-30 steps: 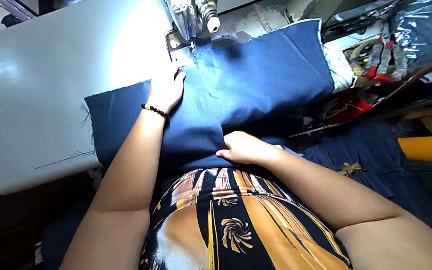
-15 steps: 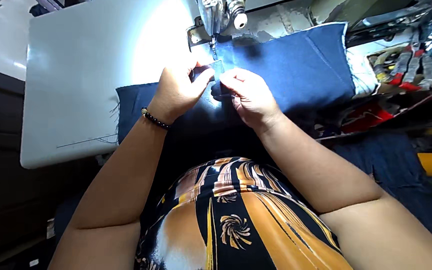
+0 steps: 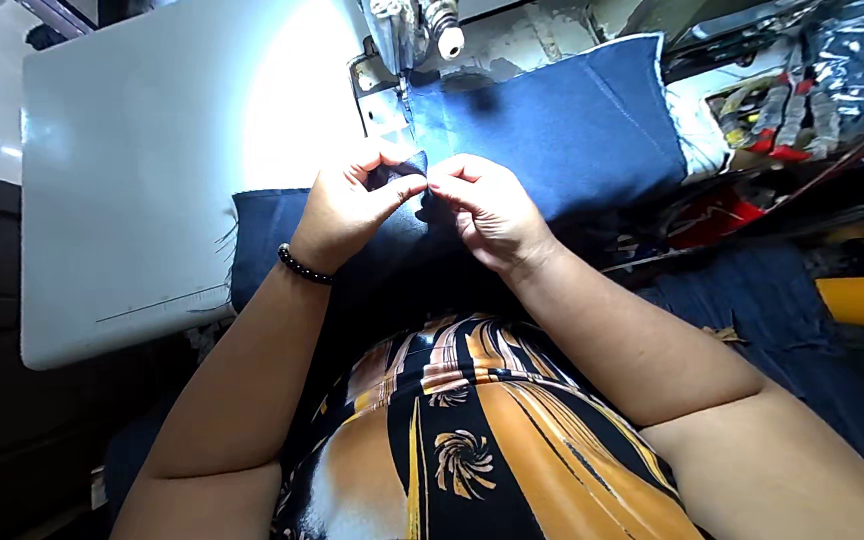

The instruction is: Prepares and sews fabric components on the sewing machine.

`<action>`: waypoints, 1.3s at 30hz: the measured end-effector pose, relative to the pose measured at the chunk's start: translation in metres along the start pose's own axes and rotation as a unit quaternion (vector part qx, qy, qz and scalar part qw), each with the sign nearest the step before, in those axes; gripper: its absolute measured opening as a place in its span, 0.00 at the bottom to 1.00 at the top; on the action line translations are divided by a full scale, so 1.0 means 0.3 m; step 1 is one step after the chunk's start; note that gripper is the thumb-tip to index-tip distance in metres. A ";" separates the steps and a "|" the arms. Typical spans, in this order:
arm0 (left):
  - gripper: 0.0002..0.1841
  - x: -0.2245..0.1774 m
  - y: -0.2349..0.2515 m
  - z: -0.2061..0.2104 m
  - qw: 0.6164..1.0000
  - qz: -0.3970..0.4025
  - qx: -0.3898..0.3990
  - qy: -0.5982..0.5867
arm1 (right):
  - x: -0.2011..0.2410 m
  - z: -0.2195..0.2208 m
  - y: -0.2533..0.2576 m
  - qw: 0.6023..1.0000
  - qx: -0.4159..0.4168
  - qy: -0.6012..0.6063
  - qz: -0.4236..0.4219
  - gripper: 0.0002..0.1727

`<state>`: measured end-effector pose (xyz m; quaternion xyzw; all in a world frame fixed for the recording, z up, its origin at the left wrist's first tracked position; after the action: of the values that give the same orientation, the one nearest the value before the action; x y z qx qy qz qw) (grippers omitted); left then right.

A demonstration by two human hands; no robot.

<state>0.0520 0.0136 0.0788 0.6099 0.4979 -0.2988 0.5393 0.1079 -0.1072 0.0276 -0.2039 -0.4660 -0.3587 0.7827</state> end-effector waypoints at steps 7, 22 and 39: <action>0.07 -0.028 -0.011 0.000 0.997 0.005 -0.034 0.070 | 0.029 -0.007 -0.001 0.990 0.057 -0.069 -0.110 0.04; 0.04 0.044 -0.023 -0.001 0.988 -0.155 0.017 -0.005 | -0.048 -0.033 -0.016 0.996 0.079 -0.045 -0.011 0.09; 0.06 0.057 -0.017 -0.003 0.987 -0.160 0.018 -0.006 | -0.011 -0.040 0.001 0.983 0.067 -0.164 -0.041 0.08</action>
<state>0.0528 0.0190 0.0619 0.5306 0.5803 -0.3937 0.4761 0.1141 -0.1138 0.0189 -0.1876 -0.6193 -0.3202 0.6919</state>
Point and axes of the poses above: each hand's wrist, its own y-axis towards the middle knuckle, its own z-axis out of the palm, x = y × z, the point moved 9 cm from there along y, towards the middle knuckle, and after that the axes turned 1 degree about x, right-handed, at the moved point
